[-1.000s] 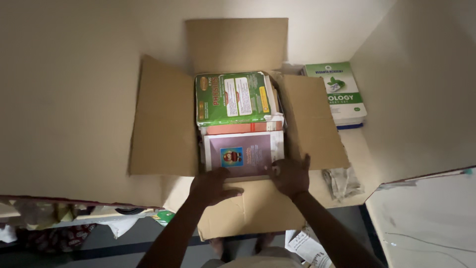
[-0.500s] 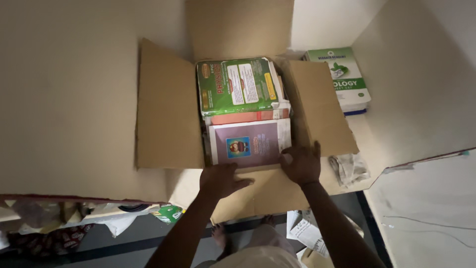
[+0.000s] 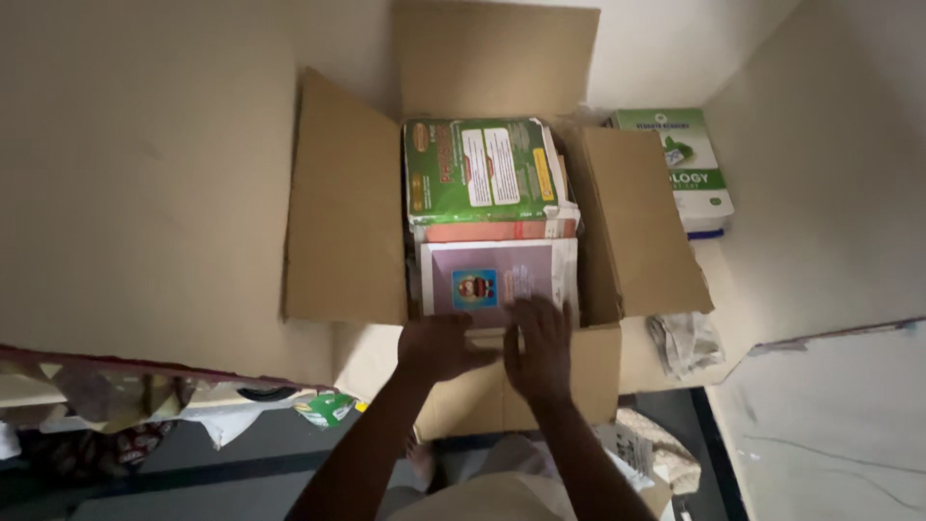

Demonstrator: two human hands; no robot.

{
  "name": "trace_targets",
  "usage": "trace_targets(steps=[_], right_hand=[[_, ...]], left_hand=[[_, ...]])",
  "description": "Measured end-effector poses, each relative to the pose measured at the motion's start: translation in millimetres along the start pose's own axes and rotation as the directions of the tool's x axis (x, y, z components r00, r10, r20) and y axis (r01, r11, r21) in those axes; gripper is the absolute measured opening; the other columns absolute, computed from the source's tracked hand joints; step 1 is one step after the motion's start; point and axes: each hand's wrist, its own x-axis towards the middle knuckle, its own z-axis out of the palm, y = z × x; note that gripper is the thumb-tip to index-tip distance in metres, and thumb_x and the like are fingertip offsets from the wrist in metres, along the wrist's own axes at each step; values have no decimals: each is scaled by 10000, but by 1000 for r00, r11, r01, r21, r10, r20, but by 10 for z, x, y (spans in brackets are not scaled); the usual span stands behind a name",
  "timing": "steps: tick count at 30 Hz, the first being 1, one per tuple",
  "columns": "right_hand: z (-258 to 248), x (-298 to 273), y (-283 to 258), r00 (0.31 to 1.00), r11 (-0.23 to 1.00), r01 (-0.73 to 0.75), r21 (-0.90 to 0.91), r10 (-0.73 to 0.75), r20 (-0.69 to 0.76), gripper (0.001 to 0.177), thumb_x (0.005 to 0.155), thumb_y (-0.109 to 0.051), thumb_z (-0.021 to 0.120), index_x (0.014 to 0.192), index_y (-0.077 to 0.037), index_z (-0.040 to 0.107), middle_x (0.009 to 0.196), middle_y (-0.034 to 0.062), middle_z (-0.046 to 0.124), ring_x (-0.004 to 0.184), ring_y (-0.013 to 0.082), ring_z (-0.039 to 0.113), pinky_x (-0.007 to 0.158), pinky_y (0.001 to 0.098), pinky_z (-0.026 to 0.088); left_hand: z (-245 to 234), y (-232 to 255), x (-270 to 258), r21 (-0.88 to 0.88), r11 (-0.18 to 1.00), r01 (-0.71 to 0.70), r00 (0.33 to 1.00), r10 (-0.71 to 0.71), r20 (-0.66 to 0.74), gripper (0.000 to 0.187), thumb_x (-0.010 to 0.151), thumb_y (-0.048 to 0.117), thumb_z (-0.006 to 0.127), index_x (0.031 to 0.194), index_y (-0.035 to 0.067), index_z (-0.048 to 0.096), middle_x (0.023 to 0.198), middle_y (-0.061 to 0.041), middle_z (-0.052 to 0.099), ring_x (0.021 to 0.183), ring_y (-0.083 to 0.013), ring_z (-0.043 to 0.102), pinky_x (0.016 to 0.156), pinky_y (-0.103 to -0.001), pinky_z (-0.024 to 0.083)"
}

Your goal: The person removes various books, notebooks, and papers from a cardboard box, flipping through several items to look at the pages before stacking them on the floor.

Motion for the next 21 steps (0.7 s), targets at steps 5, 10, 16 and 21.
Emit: trace_targets(steps=[5,10,16,21], right_hand=[[142,755,321,989,995,-87,39,91,-116,186,956,-129,655,1140,-98,665,1182,120,650,1209,338,574,1113,534,396],[-172,554,601,996,991,-51,126,59,-65,219,924,-92,682,1142,-75,687,1168,138,667,1157,340,607,982,465,505],[-425,-222,549,997,987,45,154,-35,-65,274,864,-60,675,1138,-71,671,1152,158,668,1166,378,607,1009,472,509],[48,221,1003,986,965,-165,202,161,36,281,904,-94,723,1173,-43,663,1159,198,651,1113,413,617,947,483,507]], left_hand=[[-71,40,-40,-15,999,28,997,-27,68,912,713,863,608,1226,112,671,1205,-132,704,1121,-324,680,926,-475,557],[-59,49,-34,-47,998,30,1000,-29,11,913,691,867,627,1237,138,671,1240,-130,687,1149,-333,658,959,-483,534],[-88,90,-50,-14,996,84,995,-84,48,969,687,879,611,1355,178,598,1294,-110,668,1198,-317,640,992,-472,526],[-10,115,31,5,983,186,974,-185,130,1038,717,885,558,1517,232,449,1520,-76,514,1371,-313,522,1112,-480,454]])
